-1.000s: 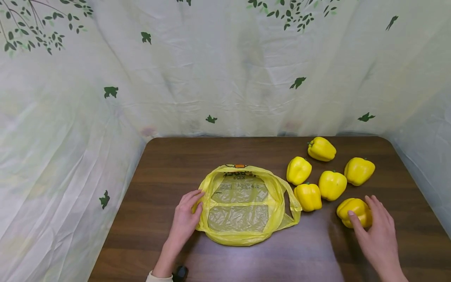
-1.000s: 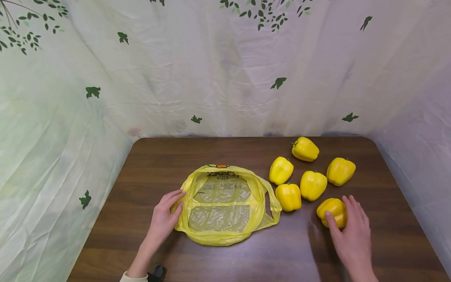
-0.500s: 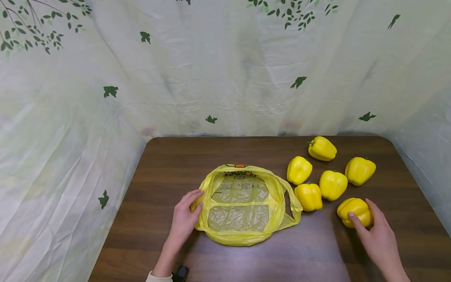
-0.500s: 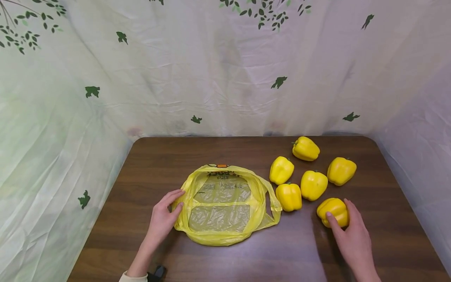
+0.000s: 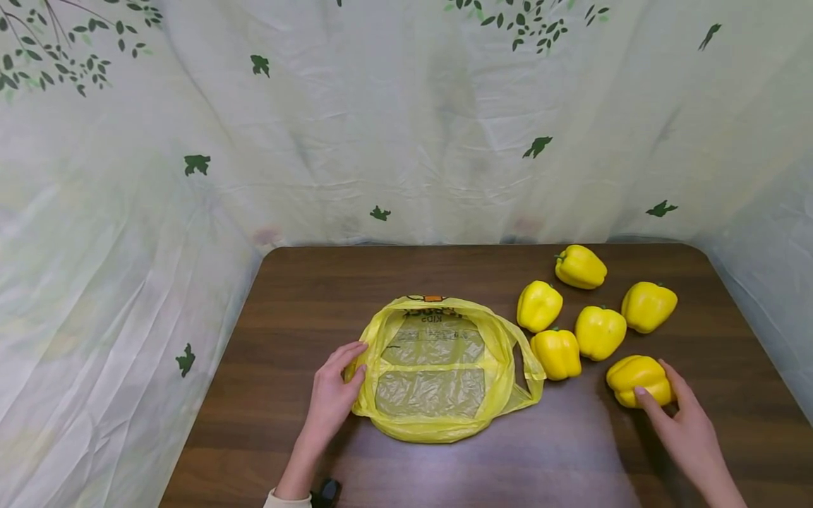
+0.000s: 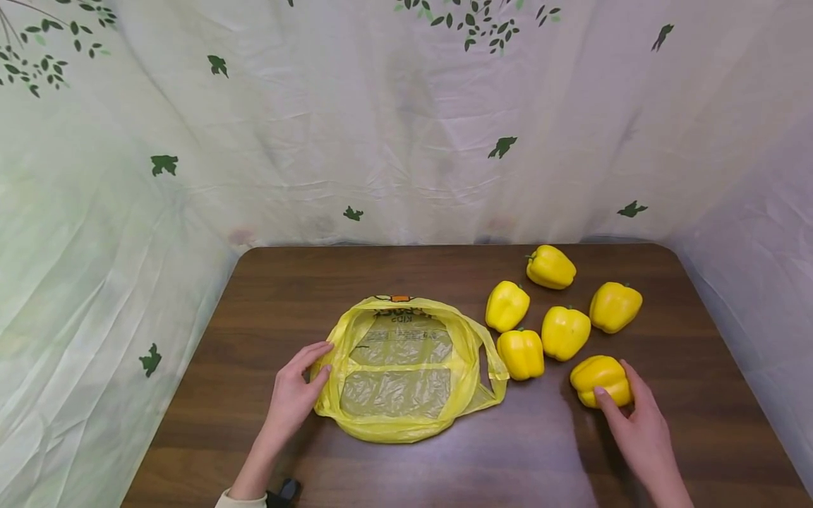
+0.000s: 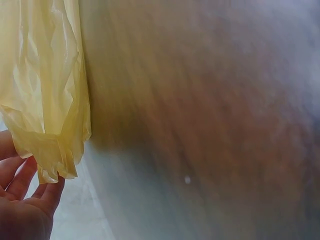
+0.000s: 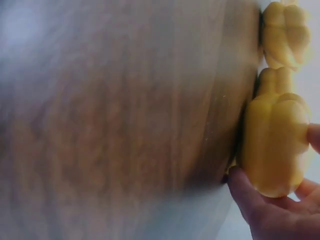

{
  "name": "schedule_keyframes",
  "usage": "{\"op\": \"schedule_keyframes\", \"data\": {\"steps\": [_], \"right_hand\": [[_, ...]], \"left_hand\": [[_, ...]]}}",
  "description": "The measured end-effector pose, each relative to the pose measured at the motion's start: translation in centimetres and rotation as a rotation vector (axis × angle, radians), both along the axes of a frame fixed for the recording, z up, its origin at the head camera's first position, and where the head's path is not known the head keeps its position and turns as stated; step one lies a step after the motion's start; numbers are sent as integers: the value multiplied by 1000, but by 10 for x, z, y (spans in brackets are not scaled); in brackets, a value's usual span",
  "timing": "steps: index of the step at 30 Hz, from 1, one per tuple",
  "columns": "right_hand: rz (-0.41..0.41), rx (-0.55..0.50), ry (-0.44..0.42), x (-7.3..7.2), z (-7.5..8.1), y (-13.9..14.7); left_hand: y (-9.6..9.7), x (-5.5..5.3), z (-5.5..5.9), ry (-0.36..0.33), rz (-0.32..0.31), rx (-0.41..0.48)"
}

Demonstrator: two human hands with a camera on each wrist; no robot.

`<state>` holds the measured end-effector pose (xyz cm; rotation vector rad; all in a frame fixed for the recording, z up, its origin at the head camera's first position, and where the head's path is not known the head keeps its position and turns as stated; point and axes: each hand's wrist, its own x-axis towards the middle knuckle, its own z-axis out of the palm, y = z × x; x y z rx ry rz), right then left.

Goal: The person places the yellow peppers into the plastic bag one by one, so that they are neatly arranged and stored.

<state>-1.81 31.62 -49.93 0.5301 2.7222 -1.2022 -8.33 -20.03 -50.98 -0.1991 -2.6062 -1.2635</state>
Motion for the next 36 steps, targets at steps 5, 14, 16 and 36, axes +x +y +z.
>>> {"op": "schedule_keyframes", "data": {"steps": [5,14,16,36], "right_hand": [[-3,-29,30,1,-3,1],[-170,-97,11,2,-4,0],[-197,-116,5,2,-4,0],[-403,-334,62,9,-9,-4]], "left_hand": [[0,0,1,-14,6,5],[0,1,-2,-10,0,-2],[0,1,-2,-3,0,-3],[0,0,-2,3,-6,1]]}}
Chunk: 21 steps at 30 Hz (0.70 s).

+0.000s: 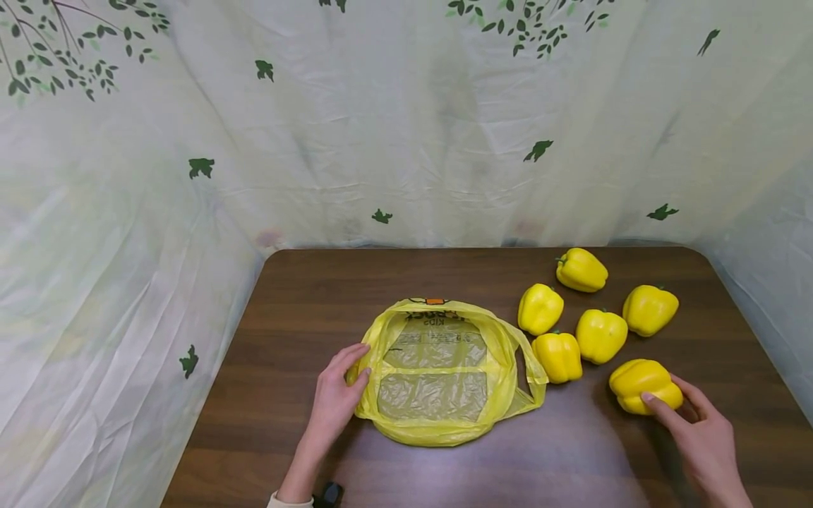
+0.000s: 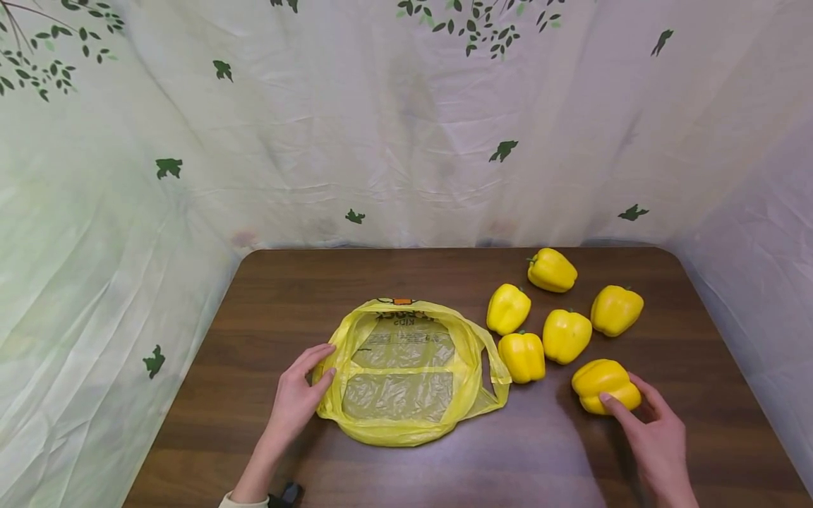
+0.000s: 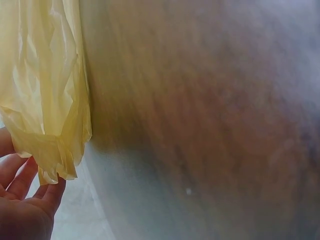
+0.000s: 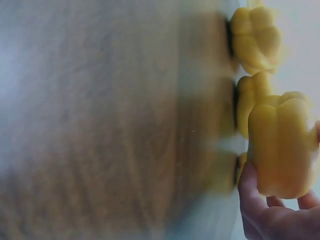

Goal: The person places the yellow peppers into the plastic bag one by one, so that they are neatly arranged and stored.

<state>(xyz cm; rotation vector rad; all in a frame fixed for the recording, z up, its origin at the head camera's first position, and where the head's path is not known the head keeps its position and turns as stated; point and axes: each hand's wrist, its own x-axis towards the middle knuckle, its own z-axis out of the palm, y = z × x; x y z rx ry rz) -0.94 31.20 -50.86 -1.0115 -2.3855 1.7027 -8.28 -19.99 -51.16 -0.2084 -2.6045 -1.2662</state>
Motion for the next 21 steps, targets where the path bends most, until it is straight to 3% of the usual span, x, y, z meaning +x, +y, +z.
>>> {"op": "schedule_keyframes", "data": {"steps": [8,15,18,21], "right_hand": [[1,-49,91,-2,14,-9],[84,-77,231,-9,30,-19],[132,-54,261,-11,36,-23],[181,37,244,-14,40,-28]], "left_hand": [[0,1,-1,-13,5,-2],[0,1,-1,-15,3,5],[0,1,-1,-25,-1,14],[0,1,-1,-27,-3,13]]}}
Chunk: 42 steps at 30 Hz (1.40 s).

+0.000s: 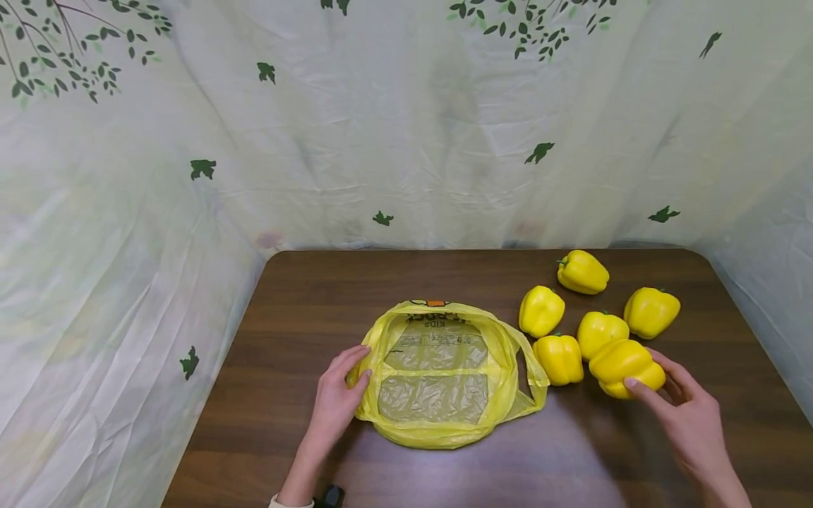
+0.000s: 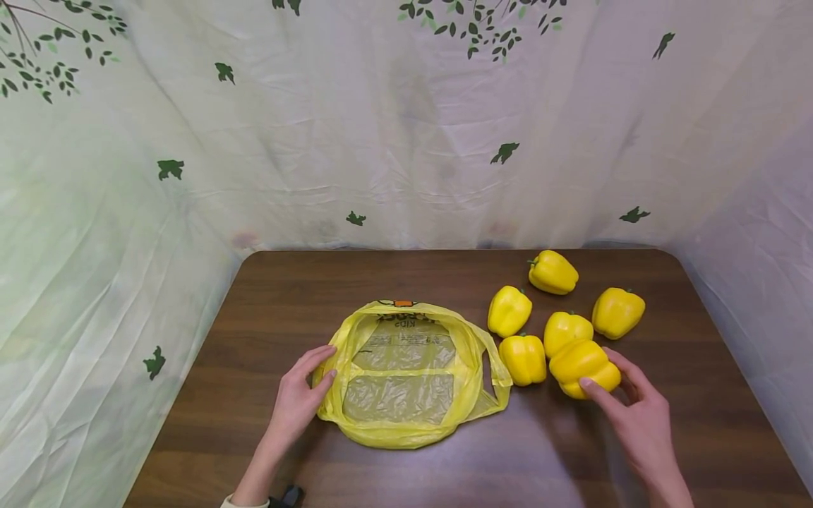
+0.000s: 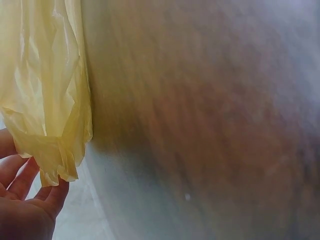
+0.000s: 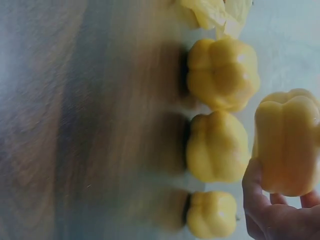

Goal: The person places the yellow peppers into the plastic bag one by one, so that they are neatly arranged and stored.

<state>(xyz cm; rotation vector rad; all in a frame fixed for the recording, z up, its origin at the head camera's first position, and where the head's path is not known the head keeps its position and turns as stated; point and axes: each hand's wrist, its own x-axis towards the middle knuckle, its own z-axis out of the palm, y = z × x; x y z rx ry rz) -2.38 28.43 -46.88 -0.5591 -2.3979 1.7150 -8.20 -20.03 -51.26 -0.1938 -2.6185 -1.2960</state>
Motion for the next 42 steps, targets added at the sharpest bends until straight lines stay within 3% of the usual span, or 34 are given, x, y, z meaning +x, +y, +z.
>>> {"op": "schedule_keyframes", "data": {"steps": [6,19,33,42], "right_hand": [[60,124,-13,-7,10,-11],[232,47,212,-19,22,-45],[350,-36,231,-28,17,-78],[414,-74,174,-29,21,-97]], "left_hand": [[0,0,0,13,-9,-5],[1,1,0,4,-13,-12],[1,1,1,9,-13,-10],[1,2,1,38,-19,-17]]}}
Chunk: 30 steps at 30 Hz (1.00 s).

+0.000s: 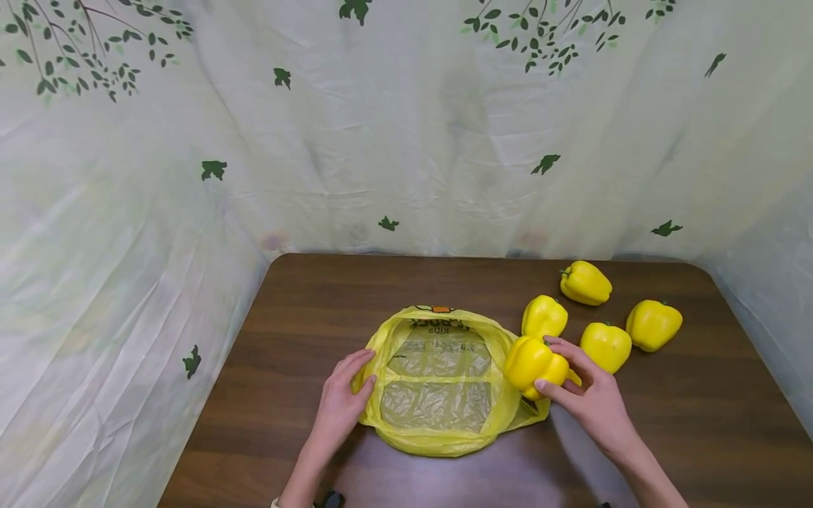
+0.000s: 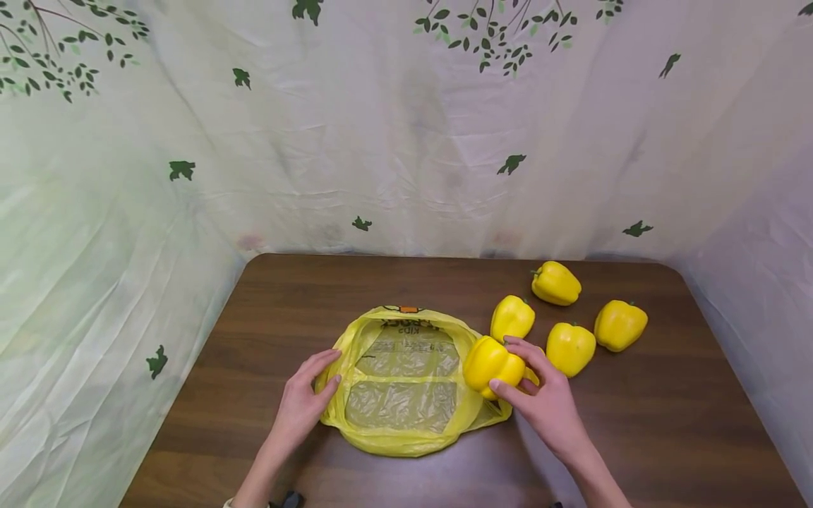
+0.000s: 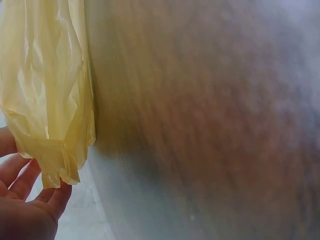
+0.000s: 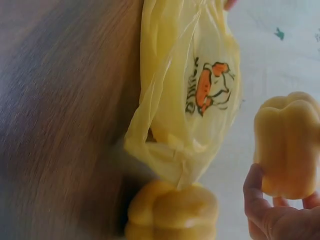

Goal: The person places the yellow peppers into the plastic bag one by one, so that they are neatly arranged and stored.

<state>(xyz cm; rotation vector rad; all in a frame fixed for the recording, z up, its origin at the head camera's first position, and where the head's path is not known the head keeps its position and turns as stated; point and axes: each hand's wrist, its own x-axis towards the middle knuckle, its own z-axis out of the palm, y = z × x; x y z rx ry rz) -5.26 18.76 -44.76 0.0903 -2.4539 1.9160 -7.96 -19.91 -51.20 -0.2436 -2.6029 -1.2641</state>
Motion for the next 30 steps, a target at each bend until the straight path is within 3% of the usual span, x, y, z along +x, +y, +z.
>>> {"op": "schedule_keyframes", "data": {"steps": [20,30], "right_hand": [[191,58,-40,-29,4,-26],[246,43,-75,-45,-6,-42]], "left_hand": [[-2,0,-2,80,-31,-29],[-1,0,-2,37,-20,-19]]}}
